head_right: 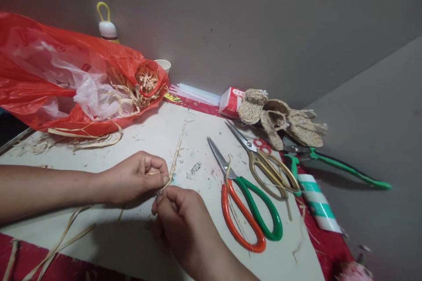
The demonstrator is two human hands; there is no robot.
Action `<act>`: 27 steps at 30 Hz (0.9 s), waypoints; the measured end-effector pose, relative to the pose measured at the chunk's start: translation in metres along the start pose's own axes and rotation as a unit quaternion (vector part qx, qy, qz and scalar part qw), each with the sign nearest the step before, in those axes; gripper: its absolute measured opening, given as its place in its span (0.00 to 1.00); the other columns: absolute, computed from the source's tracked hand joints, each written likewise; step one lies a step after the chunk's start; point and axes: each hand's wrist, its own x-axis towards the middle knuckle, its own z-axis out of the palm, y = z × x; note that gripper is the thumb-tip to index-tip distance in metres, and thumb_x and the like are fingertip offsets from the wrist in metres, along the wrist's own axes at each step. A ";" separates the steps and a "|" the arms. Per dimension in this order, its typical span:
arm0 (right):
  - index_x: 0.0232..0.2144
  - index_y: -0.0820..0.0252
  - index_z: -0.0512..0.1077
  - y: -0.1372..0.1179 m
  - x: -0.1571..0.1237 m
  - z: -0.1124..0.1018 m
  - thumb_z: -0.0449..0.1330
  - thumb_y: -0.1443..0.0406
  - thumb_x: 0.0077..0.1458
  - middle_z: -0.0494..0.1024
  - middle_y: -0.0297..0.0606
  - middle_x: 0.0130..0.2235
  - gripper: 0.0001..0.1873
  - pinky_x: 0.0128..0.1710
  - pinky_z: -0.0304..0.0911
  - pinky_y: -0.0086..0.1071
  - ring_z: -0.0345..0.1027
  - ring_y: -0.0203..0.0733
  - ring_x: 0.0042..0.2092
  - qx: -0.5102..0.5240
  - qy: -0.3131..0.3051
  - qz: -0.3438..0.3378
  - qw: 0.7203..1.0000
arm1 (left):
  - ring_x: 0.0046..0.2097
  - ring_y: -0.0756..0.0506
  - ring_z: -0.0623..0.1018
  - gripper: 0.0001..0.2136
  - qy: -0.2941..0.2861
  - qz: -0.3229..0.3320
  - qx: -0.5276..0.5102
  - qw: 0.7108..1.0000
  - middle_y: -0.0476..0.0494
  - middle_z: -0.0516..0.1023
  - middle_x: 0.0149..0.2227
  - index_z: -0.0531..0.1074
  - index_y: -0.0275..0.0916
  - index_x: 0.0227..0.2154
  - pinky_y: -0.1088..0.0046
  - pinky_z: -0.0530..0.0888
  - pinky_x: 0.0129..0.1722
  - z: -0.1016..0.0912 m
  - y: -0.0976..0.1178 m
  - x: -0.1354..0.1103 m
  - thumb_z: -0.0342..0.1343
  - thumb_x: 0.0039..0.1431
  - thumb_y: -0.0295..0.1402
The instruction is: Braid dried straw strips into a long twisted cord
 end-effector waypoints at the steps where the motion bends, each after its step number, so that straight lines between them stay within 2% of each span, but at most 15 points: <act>1: 0.22 0.60 0.65 0.002 0.001 0.002 0.50 0.58 0.55 0.65 0.31 0.15 0.15 0.16 0.49 0.25 0.54 0.31 0.16 -0.022 0.020 -0.017 0.999 | 0.20 0.52 0.69 0.05 -0.004 0.001 -0.011 1.000 0.51 0.69 0.16 0.65 0.36 0.22 0.78 0.63 0.22 -0.001 0.000 0.001 0.50 0.51 0.31; 4: 0.19 0.60 0.65 0.003 0.002 0.003 0.49 0.61 0.56 0.69 0.35 0.17 0.16 0.21 0.55 0.27 0.62 0.34 0.21 -0.128 0.056 -0.086 0.986 | 0.21 0.53 0.69 0.05 0.002 0.011 -0.022 1.000 0.51 0.69 0.17 0.68 0.34 0.22 0.78 0.63 0.23 -0.004 0.001 0.002 0.52 0.50 0.29; 7: 0.18 0.59 0.65 0.001 0.001 0.000 0.48 0.63 0.56 0.72 0.37 0.20 0.17 0.24 0.56 0.29 0.65 0.36 0.23 -0.218 0.073 -0.125 0.965 | 0.22 0.55 0.68 0.05 0.018 0.001 -0.020 1.000 0.51 0.69 0.18 0.70 0.33 0.21 0.79 0.62 0.24 -0.005 0.005 0.002 0.54 0.49 0.28; 12: 0.16 0.58 0.62 0.004 0.004 -0.002 0.48 0.63 0.56 0.69 0.36 0.18 0.17 0.20 0.51 0.29 0.59 0.35 0.20 -0.292 0.122 -0.152 0.937 | 0.23 0.57 0.63 0.06 0.016 -0.007 -0.011 1.000 0.53 0.67 0.20 0.71 0.32 0.22 0.80 0.61 0.25 -0.006 0.007 0.001 0.55 0.50 0.30; 19: 0.21 0.59 0.64 0.005 -0.003 -0.001 0.46 0.63 0.57 0.68 0.34 0.17 0.15 0.19 0.47 0.26 0.57 0.33 0.18 -0.384 0.153 -0.203 0.888 | 0.26 0.54 0.66 0.07 0.011 0.012 -0.016 1.000 0.51 0.70 0.21 0.72 0.32 0.23 0.78 0.64 0.29 -0.007 0.002 0.004 0.59 0.47 0.33; 24: 0.20 0.59 0.63 0.006 -0.004 0.002 0.47 0.65 0.56 0.70 0.33 0.17 0.14 0.18 0.44 0.26 0.57 0.31 0.16 -0.448 0.144 -0.239 0.849 | 0.24 0.55 0.66 0.07 0.017 0.012 0.005 1.000 0.52 0.69 0.21 0.69 0.33 0.23 0.79 0.61 0.26 -0.006 0.000 0.003 0.56 0.49 0.32; 27: 0.20 0.59 0.64 0.006 -0.005 0.008 0.49 0.66 0.54 0.69 0.34 0.15 0.12 0.16 0.41 0.27 0.56 0.32 0.15 -0.485 0.100 -0.242 0.834 | 0.23 0.55 0.67 0.07 0.013 0.000 0.014 1.000 0.50 0.72 0.22 0.67 0.34 0.24 0.79 0.62 0.25 -0.004 0.002 0.000 0.54 0.52 0.33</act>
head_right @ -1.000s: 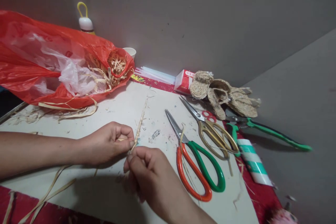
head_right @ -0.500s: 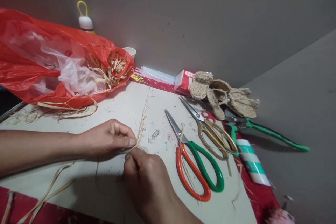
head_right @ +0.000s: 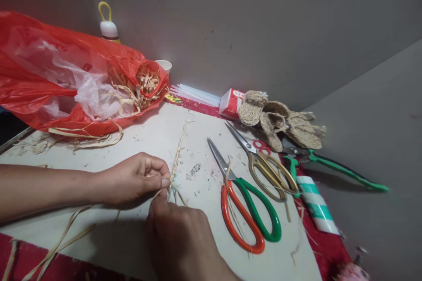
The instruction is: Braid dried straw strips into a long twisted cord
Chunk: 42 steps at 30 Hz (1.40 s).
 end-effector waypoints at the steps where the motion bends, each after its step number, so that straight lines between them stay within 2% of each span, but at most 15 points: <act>1: 0.21 0.59 0.65 -0.003 -0.001 0.000 0.51 0.66 0.52 0.68 0.33 0.15 0.09 0.16 0.39 0.27 0.55 0.32 0.14 -0.008 -0.026 -0.021 0.999 | 0.22 0.55 0.67 0.07 0.003 -0.007 0.004 1.000 0.50 0.72 0.22 0.66 0.34 0.24 0.79 0.62 0.24 0.000 0.001 -0.001 0.53 0.53 0.33; 3: 0.21 0.59 0.67 -0.009 -0.007 -0.006 0.54 0.66 0.48 0.68 0.32 0.14 0.06 0.15 0.38 0.28 0.53 0.32 0.14 -0.007 -0.078 -0.065 0.995 | 0.21 0.56 0.65 0.07 0.010 -0.015 0.011 1.000 0.51 0.71 0.21 0.66 0.35 0.24 0.79 0.60 0.23 0.001 0.004 -0.003 0.53 0.53 0.33; 5: 0.18 0.58 0.67 -0.013 -0.014 -0.020 0.56 0.66 0.47 0.68 0.31 0.15 0.09 0.16 0.41 0.28 0.53 0.31 0.15 0.034 -0.083 -0.069 0.994 | 0.21 0.56 0.65 0.07 0.015 -0.014 0.009 1.000 0.51 0.71 0.20 0.66 0.34 0.24 0.80 0.60 0.23 0.000 0.007 -0.003 0.53 0.53 0.32; 6: 0.15 0.58 0.66 -0.013 -0.016 -0.028 0.57 0.64 0.49 0.66 0.31 0.14 0.13 0.16 0.44 0.27 0.54 0.31 0.16 0.073 -0.044 -0.039 0.996 | 0.21 0.55 0.66 0.07 0.014 -0.014 0.003 1.000 0.51 0.71 0.19 0.67 0.34 0.24 0.79 0.60 0.24 0.000 0.008 -0.003 0.54 0.52 0.32; 8: 0.15 0.58 0.65 -0.009 -0.015 -0.045 0.54 0.60 0.53 0.65 0.32 0.15 0.17 0.18 0.50 0.27 0.56 0.33 0.18 0.157 0.098 0.067 0.981 | 0.22 0.55 0.67 0.07 0.011 -0.015 -0.005 1.000 0.51 0.71 0.19 0.68 0.34 0.24 0.79 0.61 0.25 -0.002 0.010 -0.003 0.55 0.51 0.33; 9: 0.17 0.57 0.66 -0.004 -0.011 -0.051 0.54 0.59 0.54 0.65 0.32 0.16 0.17 0.19 0.52 0.27 0.57 0.33 0.19 0.201 0.164 0.125 0.958 | 0.22 0.55 0.67 0.07 0.010 -0.016 -0.007 1.000 0.50 0.71 0.19 0.68 0.33 0.25 0.78 0.61 0.25 -0.003 0.010 -0.002 0.55 0.51 0.33; 11: 0.28 0.57 0.70 0.005 0.000 -0.054 0.59 0.57 0.50 0.72 0.34 0.24 0.09 0.24 0.58 0.27 0.64 0.36 0.25 0.308 0.224 0.194 0.904 | 0.22 0.55 0.67 0.08 0.009 -0.015 -0.012 1.000 0.50 0.71 0.20 0.68 0.33 0.25 0.78 0.61 0.25 -0.003 0.010 -0.002 0.56 0.50 0.34; 12: 0.34 0.57 0.71 0.010 0.007 -0.052 0.62 0.57 0.47 0.74 0.37 0.30 0.13 0.27 0.62 0.27 0.67 0.38 0.30 0.374 0.206 0.198 0.882 | 0.22 0.55 0.67 0.08 0.010 -0.012 -0.018 1.000 0.50 0.71 0.19 0.68 0.33 0.25 0.78 0.62 0.26 -0.003 0.009 -0.002 0.56 0.50 0.34; 15: 0.41 0.59 0.69 0.014 0.020 -0.037 0.66 0.58 0.43 0.74 0.41 0.38 0.22 0.36 0.63 0.31 0.69 0.41 0.38 0.537 0.037 0.210 0.816 | 0.24 0.53 0.69 0.08 0.008 0.004 -0.048 0.999 0.50 0.70 0.20 0.68 0.33 0.24 0.76 0.65 0.29 -0.003 0.006 -0.001 0.56 0.50 0.34; 19: 0.40 0.60 0.69 0.012 0.018 -0.022 0.62 0.60 0.49 0.69 0.32 0.25 0.16 0.26 0.57 0.25 0.59 0.31 0.25 0.618 -0.078 0.189 0.759 | 0.24 0.53 0.70 0.07 0.002 0.011 -0.031 0.999 0.50 0.70 0.20 0.67 0.33 0.24 0.76 0.65 0.29 -0.002 0.003 -0.002 0.55 0.51 0.32; 22: 0.32 0.62 0.70 0.014 0.016 -0.022 0.57 0.62 0.52 0.59 0.27 0.19 0.08 0.19 0.45 0.23 0.44 0.28 0.19 0.610 -0.111 0.199 0.759 | 0.24 0.52 0.70 0.06 -0.006 0.013 -0.010 1.000 0.48 0.71 0.20 0.67 0.33 0.24 0.75 0.66 0.29 -0.002 0.004 -0.002 0.53 0.52 0.31; 29: 0.34 0.63 0.72 0.019 0.021 -0.037 0.51 0.64 0.54 0.64 0.32 0.24 0.12 0.23 0.48 0.26 0.51 0.32 0.24 0.463 -0.094 0.182 0.862 | 0.23 0.54 0.67 0.03 0.008 -0.007 0.065 0.998 0.50 0.71 0.21 0.68 0.34 0.25 0.79 0.62 0.25 -0.003 0.013 -0.005 0.52 0.51 0.28; 33: 0.29 0.61 0.72 0.017 0.021 -0.045 0.50 0.64 0.55 0.67 0.33 0.26 0.12 0.24 0.49 0.26 0.53 0.33 0.26 0.403 -0.088 0.163 0.896 | 0.22 0.55 0.66 0.04 -0.001 -0.006 0.085 0.996 0.50 0.71 0.22 0.69 0.34 0.24 0.80 0.61 0.23 -0.003 0.017 -0.006 0.51 0.50 0.28; 36: 0.24 0.61 0.67 0.022 0.021 -0.044 0.48 0.61 0.57 0.61 0.30 0.21 0.15 0.22 0.46 0.26 0.48 0.31 0.22 0.413 -0.131 0.173 0.885 | 0.19 0.57 0.62 0.05 -0.002 -0.018 0.113 0.993 0.52 0.69 0.20 0.68 0.34 0.24 0.81 0.58 0.19 -0.003 0.020 -0.007 0.50 0.50 0.28; 42: 0.18 0.59 0.54 0.032 0.025 -0.035 0.47 0.63 0.57 0.52 0.26 0.18 0.16 0.19 0.41 0.25 0.41 0.30 0.21 0.517 -0.169 0.156 0.824 | 0.19 0.56 0.60 0.06 0.018 -0.004 0.186 0.982 0.52 0.68 0.20 0.68 0.35 0.24 0.81 0.58 0.19 -0.003 0.019 -0.007 0.49 0.50 0.30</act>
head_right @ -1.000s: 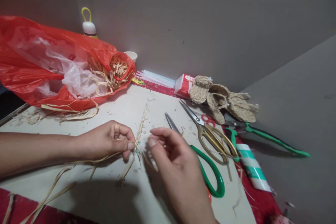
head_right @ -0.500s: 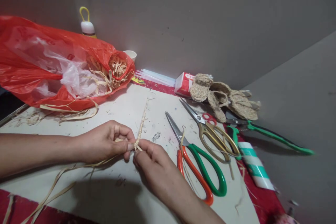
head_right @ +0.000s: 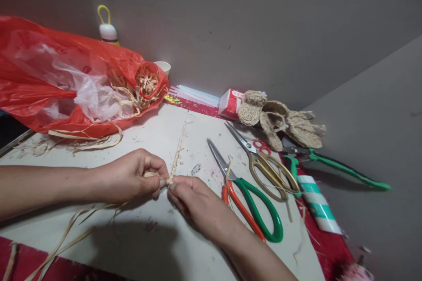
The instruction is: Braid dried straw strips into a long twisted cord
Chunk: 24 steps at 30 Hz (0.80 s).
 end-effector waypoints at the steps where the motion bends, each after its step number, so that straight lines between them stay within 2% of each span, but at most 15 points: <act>1: 0.18 0.59 0.54 0.001 0.001 0.000 0.47 0.63 0.57 0.51 0.26 0.18 0.16 0.19 0.40 0.26 0.40 0.29 0.20 0.019 -0.010 0.001 1.000 | 0.20 0.56 0.61 0.06 0.008 0.014 0.014 1.000 0.52 0.67 0.20 0.68 0.35 0.24 0.81 0.58 0.20 0.001 -0.001 0.000 0.49 0.51 0.30; 3: 0.18 0.59 0.53 0.002 0.001 0.002 0.47 0.61 0.57 0.51 0.25 0.17 0.17 0.18 0.37 0.26 0.39 0.29 0.19 0.053 -0.020 0.005 0.998 | 0.22 0.55 0.62 0.07 0.028 0.047 0.051 0.997 0.53 0.65 0.20 0.68 0.34 0.22 0.81 0.58 0.22 0.002 -0.002 -0.001 0.48 0.51 0.29; 7: 0.17 0.58 0.54 0.002 0.002 0.009 0.49 0.59 0.57 0.51 0.24 0.16 0.19 0.16 0.34 0.27 0.37 0.28 0.17 0.096 0.001 0.015 0.995 | 0.23 0.56 0.60 0.08 0.052 0.104 0.140 0.983 0.54 0.62 0.19 0.69 0.34 0.21 0.81 0.58 0.24 0.002 -0.003 -0.003 0.46 0.51 0.26; 13: 0.17 0.60 0.58 0.005 0.002 0.014 0.49 0.61 0.56 0.52 0.24 0.15 0.17 0.16 0.33 0.27 0.38 0.27 0.17 0.088 0.046 0.011 0.995 | 0.26 0.53 0.66 0.10 0.044 0.161 0.243 0.956 0.51 0.68 0.20 0.70 0.36 0.19 0.79 0.60 0.28 -0.004 -0.001 0.000 0.47 0.49 0.24; 15: 0.19 0.61 0.62 0.006 0.002 0.015 0.50 0.61 0.55 0.51 0.24 0.14 0.16 0.16 0.32 0.26 0.37 0.27 0.17 0.088 0.059 0.015 0.994 | 0.27 0.52 0.67 0.10 0.028 0.144 0.247 0.958 0.50 0.70 0.21 0.72 0.37 0.20 0.78 0.61 0.28 -0.006 0.005 0.001 0.47 0.48 0.25; 17: 0.19 0.61 0.63 0.008 0.002 0.016 0.51 0.61 0.55 0.50 0.23 0.13 0.15 0.16 0.32 0.26 0.36 0.27 0.17 0.106 0.066 0.014 0.992 | 0.24 0.53 0.67 0.09 0.006 0.090 0.232 0.969 0.50 0.71 0.20 0.73 0.37 0.20 0.78 0.60 0.26 -0.007 0.012 0.002 0.48 0.47 0.26; 21: 0.15 0.59 0.54 0.009 0.002 0.021 0.54 0.59 0.54 0.49 0.22 0.13 0.20 0.15 0.31 0.26 0.35 0.26 0.16 0.163 0.076 0.002 0.984 | 0.20 0.54 0.62 0.07 0.014 -0.009 0.189 0.982 0.52 0.65 0.15 0.71 0.36 0.18 0.79 0.55 0.20 -0.003 0.024 -0.003 0.50 0.46 0.28; 24: 0.15 0.58 0.51 0.009 0.002 0.025 0.55 0.58 0.53 0.48 0.22 0.13 0.22 0.15 0.31 0.25 0.35 0.25 0.16 0.205 0.078 0.010 0.976 | 0.19 0.53 0.64 0.06 0.021 -0.061 0.141 0.988 0.53 0.64 0.15 0.69 0.36 0.21 0.79 0.56 0.19 0.004 0.025 -0.008 0.49 0.47 0.28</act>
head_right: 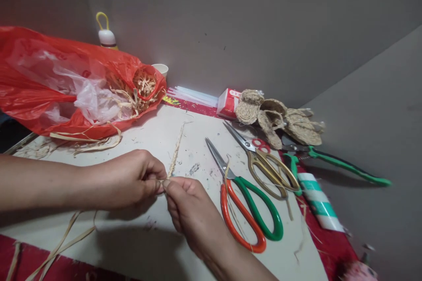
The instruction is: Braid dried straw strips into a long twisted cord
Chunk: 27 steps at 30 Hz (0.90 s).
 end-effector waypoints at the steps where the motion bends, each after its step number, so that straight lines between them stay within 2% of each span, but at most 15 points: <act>1: 0.15 0.58 0.51 0.001 0.000 0.001 0.56 0.58 0.53 0.48 0.21 0.13 0.22 0.15 0.31 0.25 0.34 0.25 0.16 0.013 0.000 0.004 1.000 | 0.19 0.53 0.66 0.05 -0.007 -0.021 -0.019 1.000 0.53 0.65 0.15 0.68 0.37 0.22 0.79 0.58 0.19 0.003 0.000 -0.001 0.47 0.47 0.28; 3: 0.16 0.58 0.51 0.002 -0.001 0.002 0.56 0.57 0.53 0.47 0.21 0.14 0.22 0.15 0.32 0.24 0.33 0.25 0.16 0.031 -0.002 0.008 0.999 | 0.19 0.51 0.69 0.05 -0.018 -0.053 -0.053 0.997 0.53 0.65 0.15 0.66 0.38 0.25 0.79 0.59 0.19 0.008 -0.001 -0.002 0.46 0.47 0.28; 5: 0.17 0.58 0.51 0.004 -0.001 0.002 0.57 0.56 0.53 0.47 0.21 0.14 0.22 0.15 0.31 0.24 0.33 0.25 0.16 0.040 0.000 0.006 0.999 | 0.19 0.50 0.69 0.05 -0.011 -0.058 -0.062 0.996 0.53 0.65 0.16 0.64 0.39 0.27 0.79 0.60 0.19 0.012 -0.002 -0.002 0.45 0.47 0.29; 11: 0.17 0.59 0.55 0.007 0.000 0.006 0.57 0.57 0.52 0.47 0.21 0.13 0.21 0.15 0.30 0.25 0.33 0.25 0.16 0.030 0.013 -0.013 0.999 | 0.22 0.52 0.63 0.02 0.077 0.057 0.088 0.992 0.50 0.65 0.20 0.61 0.39 0.23 0.78 0.56 0.20 0.022 -0.011 0.000 0.48 0.44 0.27; 15: 0.17 0.59 0.56 0.007 0.000 0.005 0.58 0.56 0.51 0.48 0.22 0.14 0.20 0.16 0.31 0.25 0.34 0.25 0.17 0.026 0.022 -0.021 0.999 | 0.22 0.53 0.63 0.05 0.087 0.080 0.065 0.991 0.50 0.67 0.23 0.65 0.38 0.29 0.78 0.56 0.21 0.027 -0.013 -0.011 0.48 0.46 0.28; 19: 0.19 0.59 0.58 0.003 -0.001 0.003 0.57 0.57 0.52 0.48 0.21 0.13 0.18 0.15 0.31 0.25 0.34 0.25 0.16 0.034 0.011 -0.012 0.999 | 0.22 0.53 0.62 0.05 0.051 0.079 0.054 0.994 0.51 0.67 0.21 0.69 0.38 0.26 0.78 0.56 0.22 0.011 -0.005 -0.024 0.50 0.50 0.32; 20: 0.20 0.60 0.59 0.001 -0.002 0.002 0.57 0.57 0.52 0.48 0.21 0.13 0.16 0.15 0.32 0.24 0.34 0.25 0.16 0.036 0.006 -0.007 0.999 | 0.22 0.53 0.63 0.07 0.058 0.083 0.056 0.993 0.51 0.67 0.20 0.69 0.37 0.25 0.78 0.57 0.22 0.003 -0.003 -0.025 0.49 0.51 0.34; 23: 0.24 0.62 0.65 -0.004 -0.003 0.000 0.58 0.57 0.51 0.48 0.20 0.14 0.13 0.15 0.32 0.23 0.33 0.25 0.16 0.026 -0.008 0.004 1.000 | 0.27 0.51 0.67 0.09 0.129 0.113 0.045 0.984 0.48 0.72 0.25 0.72 0.37 0.29 0.78 0.60 0.27 -0.014 -0.005 -0.017 0.50 0.53 0.35; 24: 0.25 0.63 0.67 -0.006 -0.003 0.000 0.58 0.58 0.51 0.47 0.20 0.14 0.13 0.15 0.32 0.23 0.33 0.25 0.16 0.020 -0.014 0.006 1.000 | 0.29 0.51 0.68 0.08 0.131 0.118 0.030 0.984 0.48 0.72 0.27 0.72 0.37 0.30 0.78 0.62 0.29 -0.017 -0.007 -0.012 0.50 0.52 0.34; 25: 0.25 0.63 0.68 -0.008 -0.002 -0.001 0.58 0.58 0.51 0.47 0.20 0.14 0.13 0.15 0.32 0.23 0.33 0.25 0.16 0.014 -0.020 0.010 1.000 | 0.30 0.50 0.69 0.08 0.101 0.112 0.004 0.988 0.48 0.73 0.28 0.71 0.36 0.31 0.77 0.62 0.30 -0.017 -0.010 -0.006 0.50 0.52 0.34; 27: 0.25 0.64 0.68 -0.010 -0.002 -0.003 0.58 0.58 0.52 0.47 0.20 0.14 0.13 0.15 0.33 0.22 0.33 0.24 0.16 0.009 -0.036 0.020 0.999 | 0.28 0.51 0.69 0.08 -0.008 0.069 -0.070 0.995 0.48 0.72 0.27 0.69 0.36 0.30 0.77 0.64 0.30 -0.012 -0.015 0.005 0.47 0.54 0.32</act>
